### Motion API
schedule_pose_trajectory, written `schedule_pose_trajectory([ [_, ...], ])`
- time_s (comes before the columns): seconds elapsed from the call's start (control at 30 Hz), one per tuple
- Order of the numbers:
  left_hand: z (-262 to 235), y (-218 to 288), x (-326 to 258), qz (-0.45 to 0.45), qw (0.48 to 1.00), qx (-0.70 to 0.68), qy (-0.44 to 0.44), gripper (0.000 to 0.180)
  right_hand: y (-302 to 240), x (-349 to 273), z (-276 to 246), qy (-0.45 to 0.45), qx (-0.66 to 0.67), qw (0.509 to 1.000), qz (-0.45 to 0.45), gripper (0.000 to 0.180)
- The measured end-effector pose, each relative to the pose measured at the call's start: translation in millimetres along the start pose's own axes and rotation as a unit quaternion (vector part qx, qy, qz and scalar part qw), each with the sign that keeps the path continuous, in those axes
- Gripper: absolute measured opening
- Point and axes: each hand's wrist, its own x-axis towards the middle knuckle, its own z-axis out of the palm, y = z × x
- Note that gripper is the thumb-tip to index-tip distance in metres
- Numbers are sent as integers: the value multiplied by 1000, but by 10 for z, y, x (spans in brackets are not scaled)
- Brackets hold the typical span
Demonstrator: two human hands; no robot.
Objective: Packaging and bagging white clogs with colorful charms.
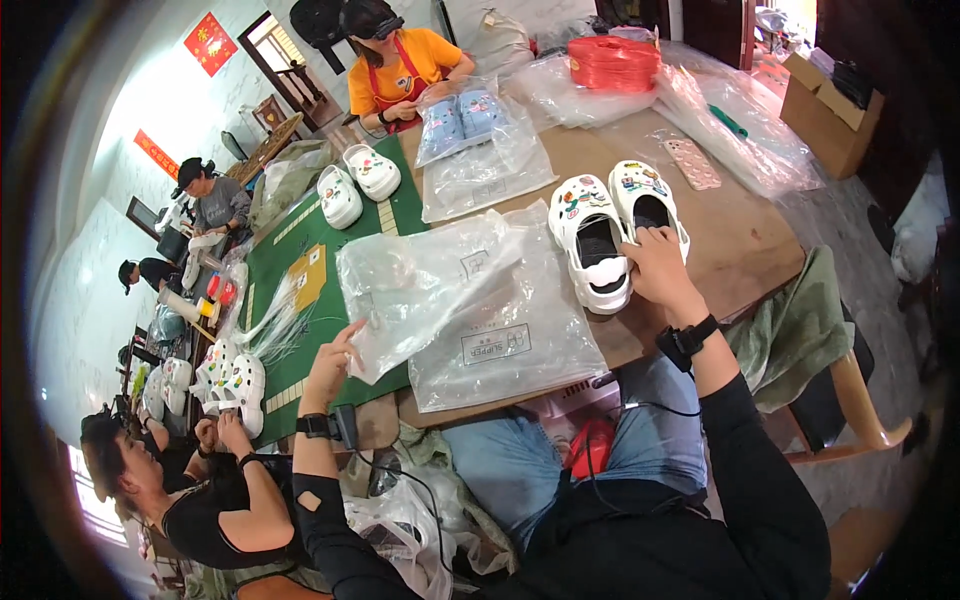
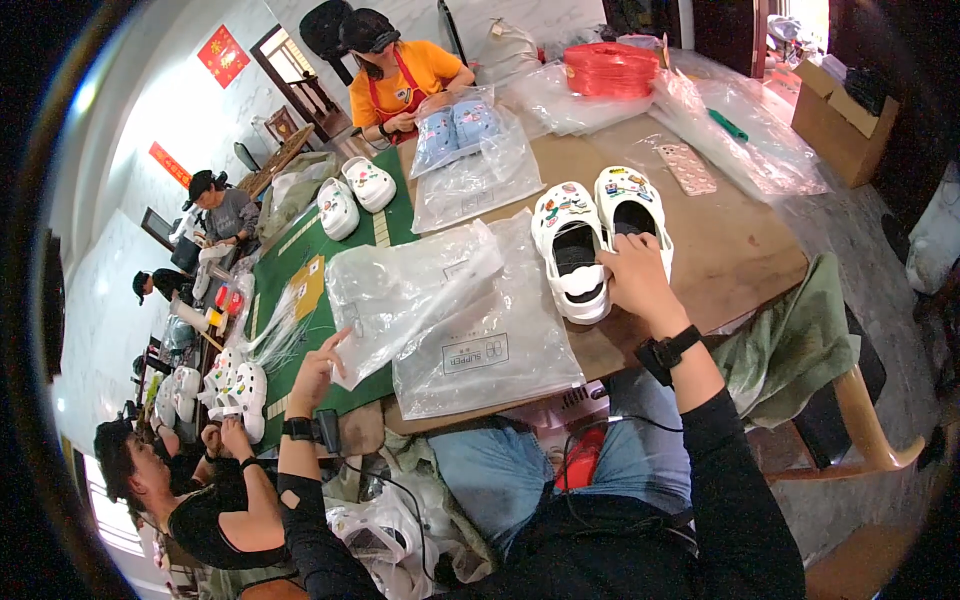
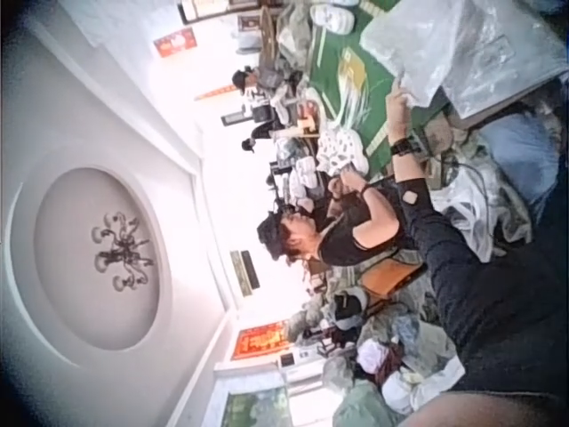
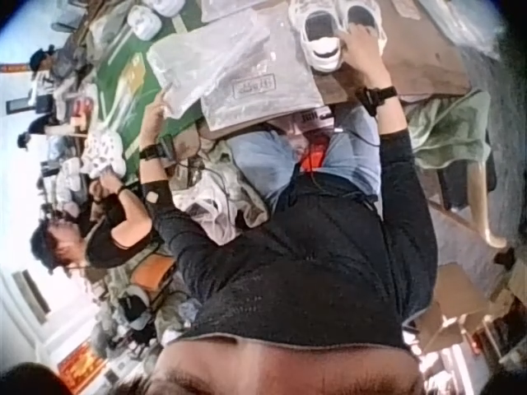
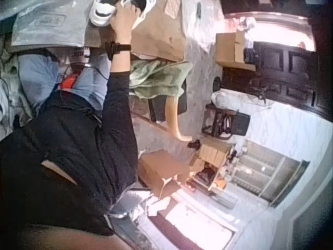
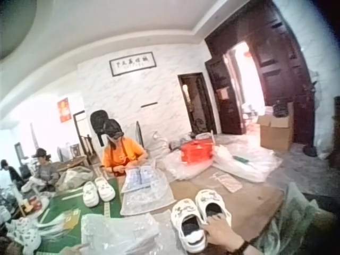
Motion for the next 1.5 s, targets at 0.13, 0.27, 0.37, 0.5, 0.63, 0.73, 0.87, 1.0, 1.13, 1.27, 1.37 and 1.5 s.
schedule_pose_trajectory([
  [0.13,-440,-275,-164,-63,896,430,93,22,-72,55,5,-2,12,1000,-2,17],
  [0.27,-123,-281,-27,-41,700,695,157,39,1,8,-31,-14,3,1000,11,17],
  [0.37,211,-177,185,43,790,599,126,35,-41,45,31,-2,13,1000,-1,17],
  [0.5,1248,-39,555,110,917,374,83,44,-46,55,10,0,6,1000,0,18],
  [0.63,2001,183,583,-39,875,483,11,61,-54,40,-11,-12,2,1000,-1,20],
  [0.73,2103,-49,448,65,797,600,7,44,-48,38,31,-6,5,1000,-12,21],
  [0.87,1865,-225,253,95,845,527,0,17,-121,61,-5,-3,6,1000,-21,20],
  [1.0,1639,-109,-114,246,771,582,80,16,-22,47,-15,-15,8,1000,-16,20],
  [1.13,1476,-100,-422,118,802,579,87,13,5,59,-73,-62,8,998,1,19],
  [1.27,1420,-237,-618,-28,811,580,67,17,-132,207,-228,-118,18,990,80,22],
  [1.37,1440,-341,-641,19,850,513,121,27,-253,407,-277,-107,56,973,197,44],
  [1.5,1538,-212,-601,61,836,529,132,41,-113,646,-157,-214,-19,923,319,68],
])
